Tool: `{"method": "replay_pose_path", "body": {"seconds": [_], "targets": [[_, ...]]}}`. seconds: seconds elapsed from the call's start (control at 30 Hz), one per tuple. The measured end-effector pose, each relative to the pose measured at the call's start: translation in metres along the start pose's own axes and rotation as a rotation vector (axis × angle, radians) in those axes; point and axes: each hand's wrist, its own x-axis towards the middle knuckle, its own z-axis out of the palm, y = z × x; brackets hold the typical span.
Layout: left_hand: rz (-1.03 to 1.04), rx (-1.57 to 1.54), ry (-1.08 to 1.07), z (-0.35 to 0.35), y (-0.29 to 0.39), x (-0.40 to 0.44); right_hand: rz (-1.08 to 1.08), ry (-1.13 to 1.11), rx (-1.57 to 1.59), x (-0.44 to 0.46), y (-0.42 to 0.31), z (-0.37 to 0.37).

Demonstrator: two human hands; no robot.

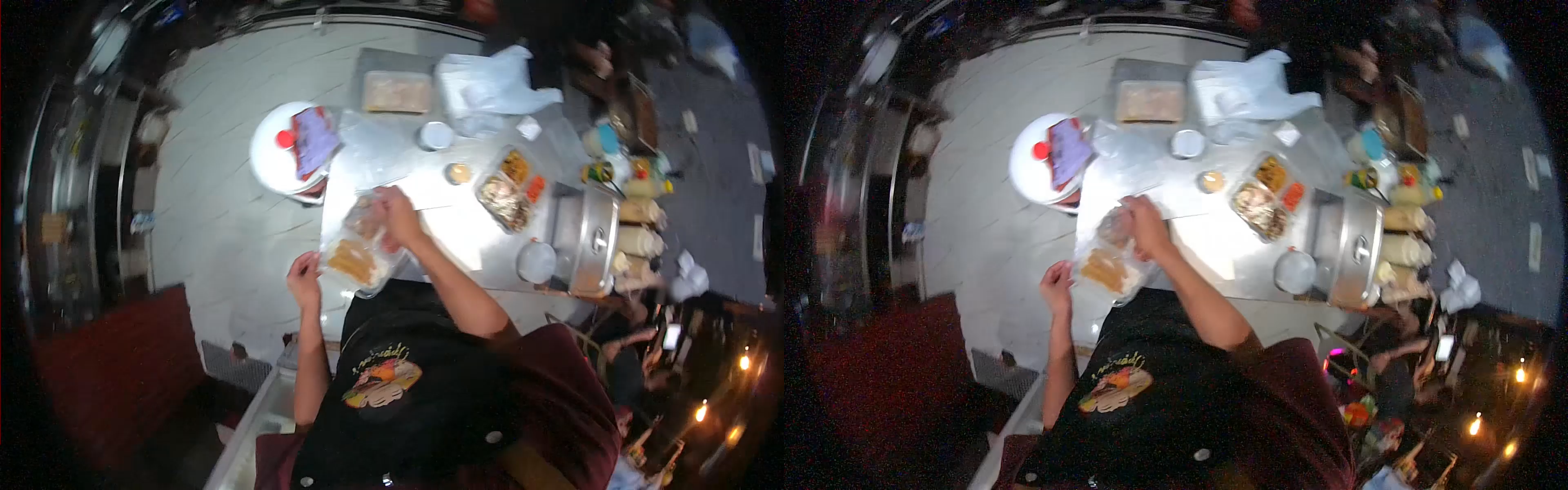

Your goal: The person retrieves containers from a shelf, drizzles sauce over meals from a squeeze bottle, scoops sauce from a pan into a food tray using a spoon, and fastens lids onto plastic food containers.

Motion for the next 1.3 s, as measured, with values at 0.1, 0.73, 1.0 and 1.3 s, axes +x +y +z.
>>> {"method": "replay_pose_path", "body": {"seconds": [0.1,0.73,1.0,1.3], "targets": [[0.0,0.047,-0.056,-0.001,-0.01,0.006,-0.116,-0.006,-0.111,0.0,0.007,0.001],[-0.053,-0.058,-0.298,-0.007,-0.014,0.023,-0.118,0.135,-0.475,-0.006,0.023,0.022],[-0.322,-0.172,-0.386,-0.013,-0.033,0.027,-0.134,0.164,-0.354,0.0,0.025,0.03],[-0.395,-0.252,-0.335,-0.012,-0.052,-0.006,-0.179,0.062,-0.284,0.016,0.014,0.049]]}}
